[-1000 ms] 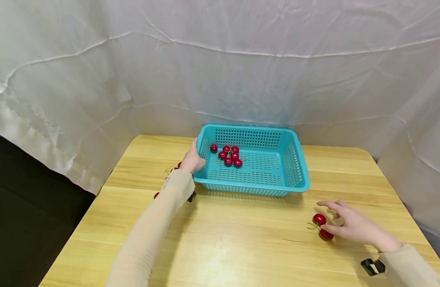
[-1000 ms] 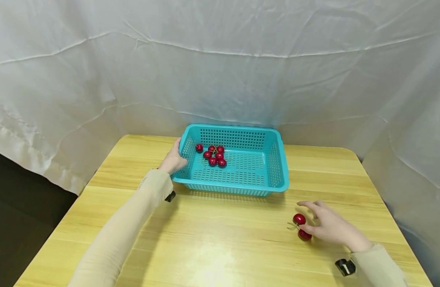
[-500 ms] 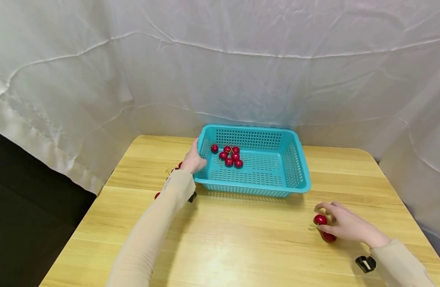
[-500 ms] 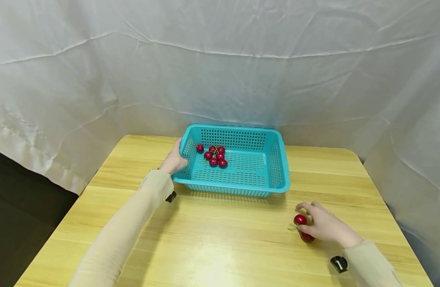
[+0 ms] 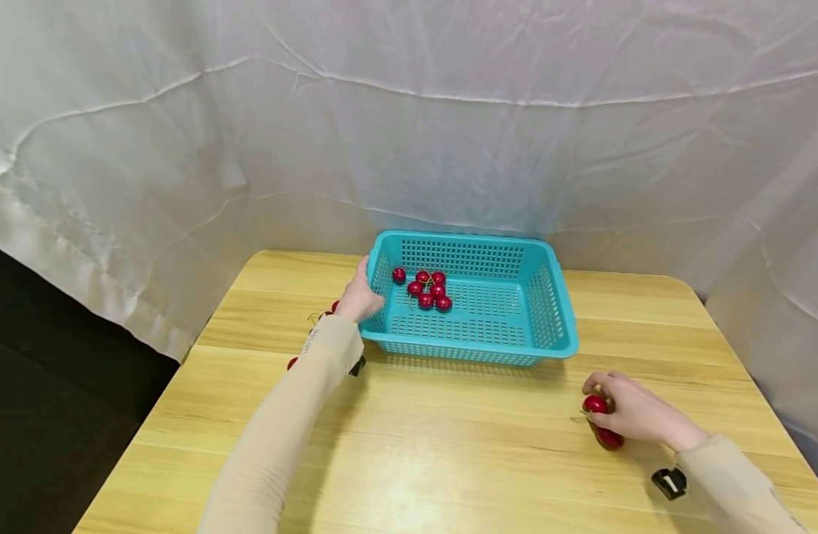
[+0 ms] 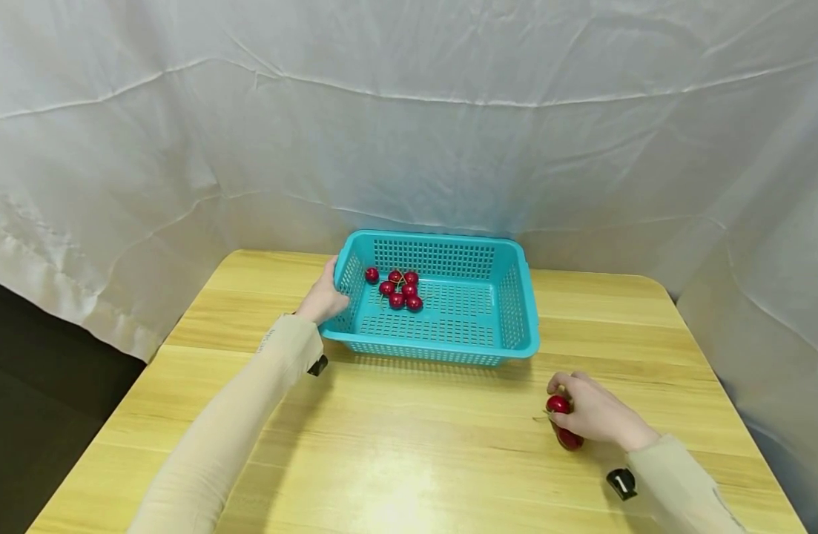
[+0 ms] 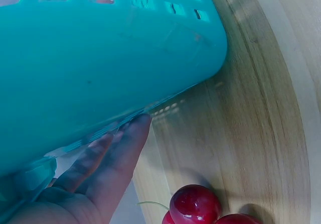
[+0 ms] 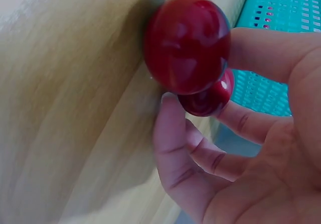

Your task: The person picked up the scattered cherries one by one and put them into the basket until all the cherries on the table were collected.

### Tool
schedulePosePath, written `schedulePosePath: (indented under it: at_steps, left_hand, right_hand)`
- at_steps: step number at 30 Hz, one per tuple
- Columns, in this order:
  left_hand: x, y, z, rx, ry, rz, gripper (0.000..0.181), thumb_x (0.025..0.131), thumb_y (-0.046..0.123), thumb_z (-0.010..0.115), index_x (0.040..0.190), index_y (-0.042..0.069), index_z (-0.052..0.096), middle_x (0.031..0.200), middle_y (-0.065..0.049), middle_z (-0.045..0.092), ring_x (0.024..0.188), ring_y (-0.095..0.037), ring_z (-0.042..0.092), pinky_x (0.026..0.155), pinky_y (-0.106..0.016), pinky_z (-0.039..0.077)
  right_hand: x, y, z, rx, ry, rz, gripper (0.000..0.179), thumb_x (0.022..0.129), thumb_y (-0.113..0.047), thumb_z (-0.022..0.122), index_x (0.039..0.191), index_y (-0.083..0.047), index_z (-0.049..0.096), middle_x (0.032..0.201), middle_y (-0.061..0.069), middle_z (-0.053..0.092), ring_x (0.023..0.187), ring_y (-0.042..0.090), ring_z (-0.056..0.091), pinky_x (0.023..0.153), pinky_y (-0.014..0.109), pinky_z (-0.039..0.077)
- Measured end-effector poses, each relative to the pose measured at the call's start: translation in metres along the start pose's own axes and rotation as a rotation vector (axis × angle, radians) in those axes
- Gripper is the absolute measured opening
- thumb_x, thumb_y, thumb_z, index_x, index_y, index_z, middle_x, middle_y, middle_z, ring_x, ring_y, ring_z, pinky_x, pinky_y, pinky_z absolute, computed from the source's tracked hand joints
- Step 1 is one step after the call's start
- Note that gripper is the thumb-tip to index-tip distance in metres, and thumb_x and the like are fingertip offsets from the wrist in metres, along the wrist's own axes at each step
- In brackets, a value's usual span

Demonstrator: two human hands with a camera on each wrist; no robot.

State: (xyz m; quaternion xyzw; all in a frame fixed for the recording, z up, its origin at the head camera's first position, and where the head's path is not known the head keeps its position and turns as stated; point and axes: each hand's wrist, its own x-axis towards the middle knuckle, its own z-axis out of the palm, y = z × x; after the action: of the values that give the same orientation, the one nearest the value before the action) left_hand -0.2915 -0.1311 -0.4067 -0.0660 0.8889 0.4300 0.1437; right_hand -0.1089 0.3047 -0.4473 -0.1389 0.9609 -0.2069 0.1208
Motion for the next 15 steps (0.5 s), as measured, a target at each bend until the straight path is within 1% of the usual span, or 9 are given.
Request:
schedulePosePath:
  at_steps: [5, 9, 15]
  left_hand:
    - [-0.0006, 0.0005, -0.0002, -0.003, -0.003, -0.002, 0.102, 0.09, -0.005, 0.061, 0.162, 0.035, 0.0, 0.159, -0.015, 0.039, 0.137, -0.04, 0.048, 0.109, -0.063, 0.044]
    - [-0.0011, 0.0011, -0.0004, 0.004, 0.001, -0.007, 0.101, 0.091, -0.004, 0.06, 0.162, 0.035, 0.0, 0.158, -0.016, 0.039, 0.136, -0.04, 0.049, 0.109, -0.062, 0.044]
    - [-0.0011, 0.0016, -0.0002, -0.002, 0.002, -0.012, 0.101, 0.091, -0.004, 0.062, 0.161, 0.035, 0.001, 0.158, -0.016, 0.039, 0.137, -0.041, 0.048, 0.109, -0.064, 0.043]
  right_hand:
    - [0.0023, -0.0009, 0.0009, 0.004, 0.006, 0.005, 0.024, 0.082, -0.015, 0.078, 0.099, -0.011, 0.062, 0.086, 0.002, 0.056, 0.079, 0.013, 0.049, 0.063, 0.024, 0.044]
    - [0.0046, -0.0013, 0.0012, 0.005, -0.007, 0.002, 0.019, 0.082, -0.012, 0.075, 0.094, -0.012, 0.06, 0.083, -0.001, 0.055, 0.078, 0.013, 0.047, 0.064, 0.024, 0.042]
    - [0.0085, -0.0028, 0.0007, 0.024, -0.031, 0.025, 0.018, 0.082, -0.008, 0.072, 0.09, -0.011, 0.057, 0.081, 0.0, 0.054, 0.075, 0.015, 0.048, 0.06, 0.024, 0.042]
